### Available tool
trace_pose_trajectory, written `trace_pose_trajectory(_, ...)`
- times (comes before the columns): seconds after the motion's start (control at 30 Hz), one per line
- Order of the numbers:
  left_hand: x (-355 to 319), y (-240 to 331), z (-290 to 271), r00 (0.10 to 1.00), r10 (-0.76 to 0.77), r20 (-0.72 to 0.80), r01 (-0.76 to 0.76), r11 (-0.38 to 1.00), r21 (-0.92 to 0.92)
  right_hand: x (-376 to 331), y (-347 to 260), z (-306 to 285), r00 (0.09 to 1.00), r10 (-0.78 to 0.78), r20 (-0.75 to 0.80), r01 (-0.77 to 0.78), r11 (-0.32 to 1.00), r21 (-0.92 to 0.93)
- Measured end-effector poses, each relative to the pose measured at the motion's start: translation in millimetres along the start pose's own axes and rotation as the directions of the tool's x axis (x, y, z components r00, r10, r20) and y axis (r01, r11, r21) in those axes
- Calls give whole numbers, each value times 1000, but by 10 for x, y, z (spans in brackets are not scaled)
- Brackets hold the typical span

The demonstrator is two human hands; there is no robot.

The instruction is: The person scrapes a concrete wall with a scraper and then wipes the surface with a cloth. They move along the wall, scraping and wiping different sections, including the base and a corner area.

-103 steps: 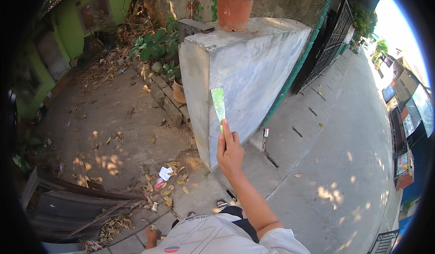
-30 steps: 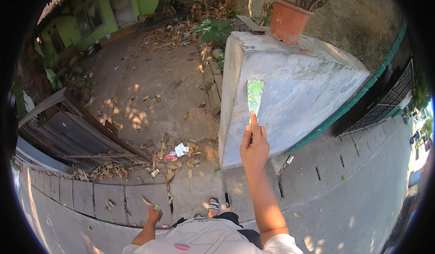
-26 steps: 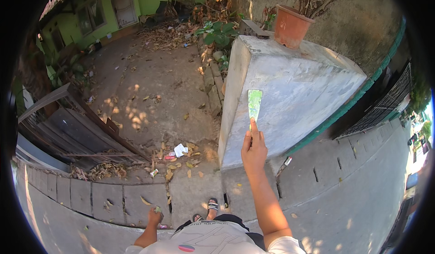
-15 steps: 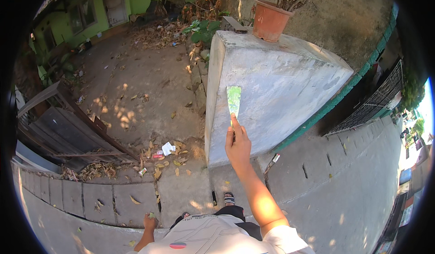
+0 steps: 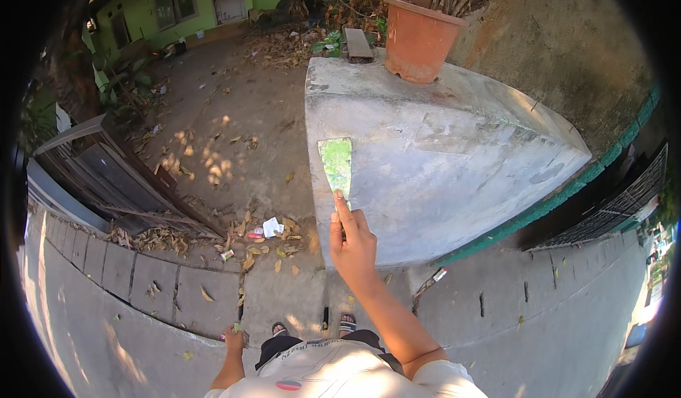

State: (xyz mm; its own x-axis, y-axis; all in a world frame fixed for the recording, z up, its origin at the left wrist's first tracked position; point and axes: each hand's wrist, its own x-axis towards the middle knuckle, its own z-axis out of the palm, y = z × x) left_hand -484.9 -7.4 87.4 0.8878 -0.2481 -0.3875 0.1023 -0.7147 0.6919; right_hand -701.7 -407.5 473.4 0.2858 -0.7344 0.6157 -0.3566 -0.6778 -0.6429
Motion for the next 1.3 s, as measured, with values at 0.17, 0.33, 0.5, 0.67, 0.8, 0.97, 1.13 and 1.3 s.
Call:
trace_pose_trajectory(0.17, 50, 142, 191, 997, 53, 64, -63, 984, 165, -222, 92, 123, 997, -43, -69, 45, 999, 27)
trace_pose_trajectory(0.33, 156, 214, 173, 975, 138, 175, -177, 956, 234, 91, -130, 56, 992, -41, -115, 40, 999, -12)
trace_pose_trajectory(0.5, 468, 89, 52, 970, 152, 188, -189, 963, 193, -222, -48, 111, 999, 2, -54, -3, 1000, -8)
trace_pose_trajectory(0.67, 465, 55, -133, 972, 125, 201, -187, 925, 332, 28, -301, 57, 993, 1, -116, -6, 999, -44)
trace_pose_trajectory(0.8, 501, 232, -167, 971, 74, 227, -146, 935, 324, -241, -130, 157, 992, 16, -127, -20, 999, -29)
trace_pose_trajectory(0.97, 526, 272, -293, 961, 132, 244, -197, 944, 264, 20, -379, 120, 989, 16, -148, -24, 998, -56)
trace_pose_trajectory(1.13, 517, 342, -292, 957, 171, 234, -229, 941, 250, -204, -209, 191, 991, -6, -136, -3, 998, -63)
trace_pose_trajectory(1.3, 385, 277, -277, 963, 152, 221, -214, 934, 287, 84, -422, 79, 988, 7, -155, -12, 999, -34)
